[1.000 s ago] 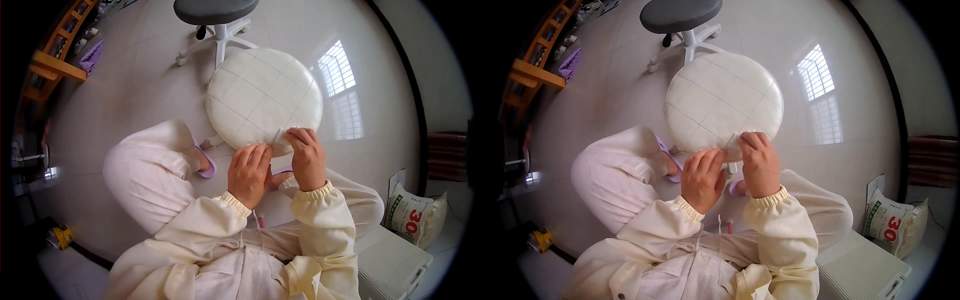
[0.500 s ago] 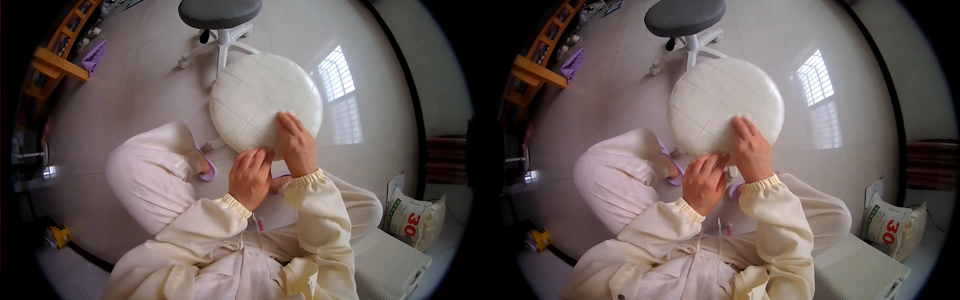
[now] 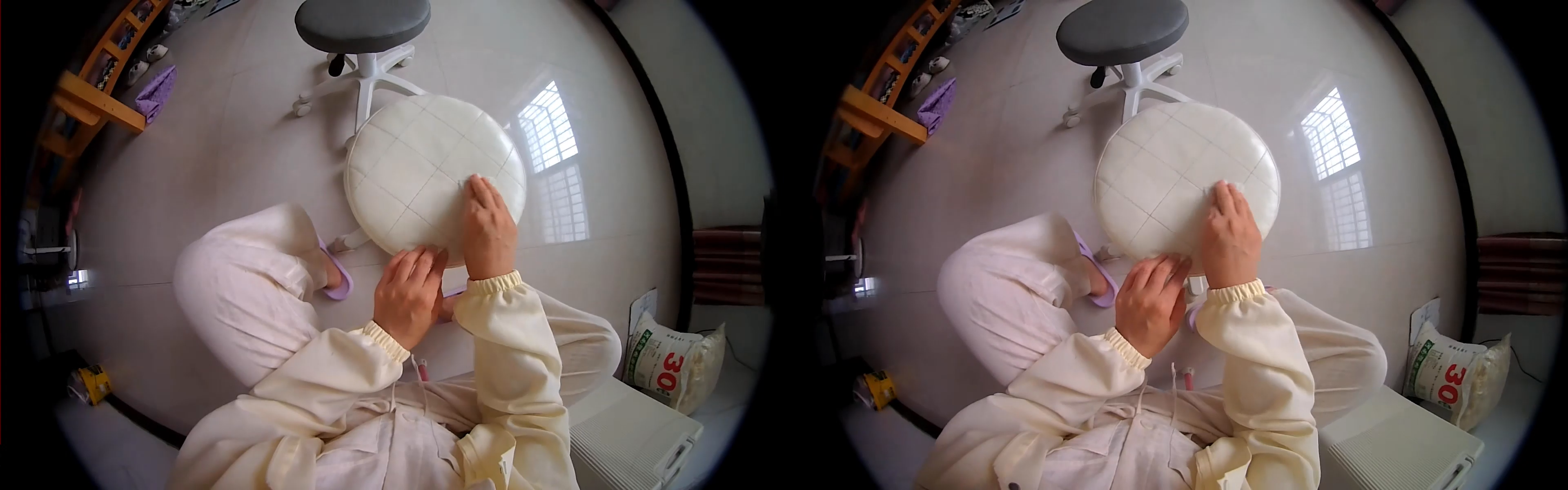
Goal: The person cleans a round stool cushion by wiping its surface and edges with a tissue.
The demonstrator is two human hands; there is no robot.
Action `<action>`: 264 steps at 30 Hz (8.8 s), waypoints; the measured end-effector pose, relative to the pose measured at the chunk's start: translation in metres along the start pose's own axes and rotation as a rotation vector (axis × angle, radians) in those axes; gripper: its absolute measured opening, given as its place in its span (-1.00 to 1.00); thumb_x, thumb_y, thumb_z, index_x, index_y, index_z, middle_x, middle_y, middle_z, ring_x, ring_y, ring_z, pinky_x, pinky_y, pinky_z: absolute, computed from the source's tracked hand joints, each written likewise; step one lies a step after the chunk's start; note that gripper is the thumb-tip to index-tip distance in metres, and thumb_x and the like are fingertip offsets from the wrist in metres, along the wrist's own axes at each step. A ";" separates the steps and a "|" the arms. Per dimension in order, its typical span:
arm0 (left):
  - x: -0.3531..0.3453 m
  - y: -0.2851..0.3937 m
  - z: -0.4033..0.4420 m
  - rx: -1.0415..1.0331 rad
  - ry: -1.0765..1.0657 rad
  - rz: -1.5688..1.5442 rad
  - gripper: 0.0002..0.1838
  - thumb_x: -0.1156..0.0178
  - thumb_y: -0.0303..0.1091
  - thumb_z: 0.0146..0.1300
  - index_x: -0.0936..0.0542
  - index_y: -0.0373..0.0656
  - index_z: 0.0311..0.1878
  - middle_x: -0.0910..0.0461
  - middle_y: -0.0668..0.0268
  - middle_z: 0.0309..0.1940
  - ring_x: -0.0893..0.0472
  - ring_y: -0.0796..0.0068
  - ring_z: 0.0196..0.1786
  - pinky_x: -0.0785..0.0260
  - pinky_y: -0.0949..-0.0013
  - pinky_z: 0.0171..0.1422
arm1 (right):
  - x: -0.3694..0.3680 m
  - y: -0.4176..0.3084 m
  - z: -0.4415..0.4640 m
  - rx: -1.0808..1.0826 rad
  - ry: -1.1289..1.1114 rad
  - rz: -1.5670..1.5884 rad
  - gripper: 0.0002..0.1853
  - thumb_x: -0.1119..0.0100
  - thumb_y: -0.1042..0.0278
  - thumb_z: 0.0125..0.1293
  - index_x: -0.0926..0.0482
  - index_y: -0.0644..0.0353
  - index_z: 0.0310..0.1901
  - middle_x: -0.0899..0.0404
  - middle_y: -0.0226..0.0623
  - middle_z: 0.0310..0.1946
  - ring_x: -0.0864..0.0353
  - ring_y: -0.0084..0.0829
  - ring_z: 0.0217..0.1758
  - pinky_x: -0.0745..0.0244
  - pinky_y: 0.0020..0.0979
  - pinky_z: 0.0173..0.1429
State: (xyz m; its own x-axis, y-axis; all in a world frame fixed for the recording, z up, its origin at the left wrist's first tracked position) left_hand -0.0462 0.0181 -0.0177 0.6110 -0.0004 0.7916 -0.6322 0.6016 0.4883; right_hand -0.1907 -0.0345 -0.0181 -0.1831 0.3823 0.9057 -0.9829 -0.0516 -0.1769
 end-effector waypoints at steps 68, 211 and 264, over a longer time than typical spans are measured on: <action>0.001 -0.001 -0.001 -0.024 -0.090 0.020 -0.47 -0.29 -0.42 0.15 -0.58 -0.12 0.25 -0.56 0.22 0.18 -0.53 0.20 0.23 -0.37 0.13 0.32 | 0.007 0.063 -0.047 -0.056 0.134 0.180 -0.47 0.08 0.76 0.31 -0.52 0.24 0.29 -0.48 -0.18 0.35 -0.49 -0.16 0.40 -0.41 -0.20 0.47; 0.004 -0.042 0.018 0.107 -0.093 0.088 -0.54 -0.06 -0.36 0.43 -0.50 0.09 0.38 -0.39 0.30 0.46 -0.29 0.14 0.53 0.05 -0.12 0.60 | 0.029 -0.023 -0.061 -0.093 0.269 0.215 -0.66 -0.31 0.48 0.10 -0.71 0.03 -0.04 -0.61 -0.43 -0.16 -0.56 -0.32 -0.08 -0.44 -0.28 -0.04; 0.014 -0.048 0.031 0.126 -0.093 0.060 -0.61 -0.31 -0.25 0.26 -0.70 0.30 0.17 -0.58 0.49 0.28 -0.48 0.37 0.34 -0.17 0.16 0.39 | 0.025 -0.053 -0.086 0.298 -0.027 0.220 -0.84 -0.23 0.52 -0.02 -0.60 0.38 -0.35 -0.43 -0.27 -0.18 -0.48 -0.32 -0.14 -0.53 -0.36 -0.08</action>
State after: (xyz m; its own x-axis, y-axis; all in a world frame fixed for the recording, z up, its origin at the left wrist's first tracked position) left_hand -0.0223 -0.0360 -0.0189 0.5278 -0.0449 0.8482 -0.7243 0.4979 0.4770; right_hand -0.1418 0.0575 -0.0193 -0.3871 0.3082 0.8690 -0.8821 -0.3982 -0.2517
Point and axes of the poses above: each hand's wrist, its own z-axis towards the middle knuckle, its own x-axis out of the back of the hand, y = z × x, the point moved 3 cm from there along z, towards the middle knuckle
